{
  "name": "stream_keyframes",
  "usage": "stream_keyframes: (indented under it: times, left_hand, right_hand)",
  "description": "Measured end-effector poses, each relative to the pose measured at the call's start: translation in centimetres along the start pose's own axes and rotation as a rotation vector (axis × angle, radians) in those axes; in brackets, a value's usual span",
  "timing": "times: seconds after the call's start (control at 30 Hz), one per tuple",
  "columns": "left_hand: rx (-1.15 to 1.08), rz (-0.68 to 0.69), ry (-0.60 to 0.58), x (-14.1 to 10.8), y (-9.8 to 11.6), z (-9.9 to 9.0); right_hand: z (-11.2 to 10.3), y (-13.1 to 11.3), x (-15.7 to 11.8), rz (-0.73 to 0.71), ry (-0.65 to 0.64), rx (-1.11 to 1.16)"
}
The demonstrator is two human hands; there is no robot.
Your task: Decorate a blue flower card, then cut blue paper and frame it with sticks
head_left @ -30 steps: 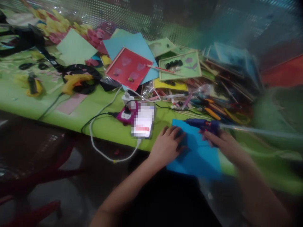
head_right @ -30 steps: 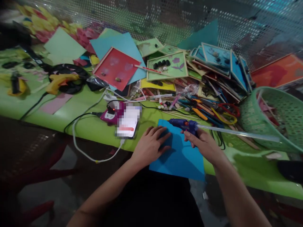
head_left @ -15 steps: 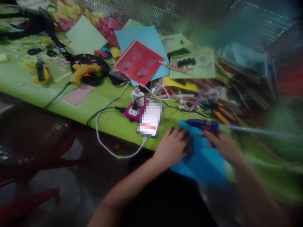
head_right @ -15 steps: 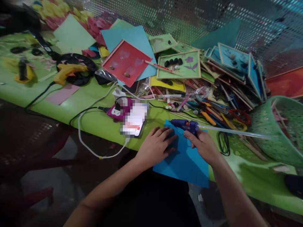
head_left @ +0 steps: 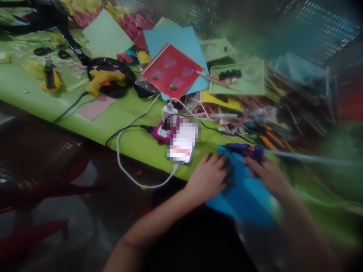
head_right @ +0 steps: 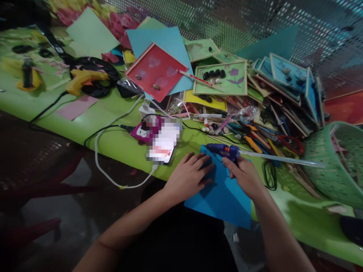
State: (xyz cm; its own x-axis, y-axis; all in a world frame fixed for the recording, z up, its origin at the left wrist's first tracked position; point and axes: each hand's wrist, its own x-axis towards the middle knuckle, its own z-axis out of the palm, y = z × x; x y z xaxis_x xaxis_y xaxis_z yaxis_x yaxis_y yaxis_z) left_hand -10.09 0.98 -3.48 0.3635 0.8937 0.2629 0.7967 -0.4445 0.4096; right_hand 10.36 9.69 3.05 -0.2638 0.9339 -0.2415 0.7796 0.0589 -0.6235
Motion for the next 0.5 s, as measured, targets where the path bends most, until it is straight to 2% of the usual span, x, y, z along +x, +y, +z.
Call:
stream_keyframes:
  times: [0.5]
  left_hand:
    - [0.007,0.005,0.001,0.03,-0.07,-0.02]
  right_hand:
    - [-0.38,-0.3,-0.18,0.03,-0.005,-0.092]
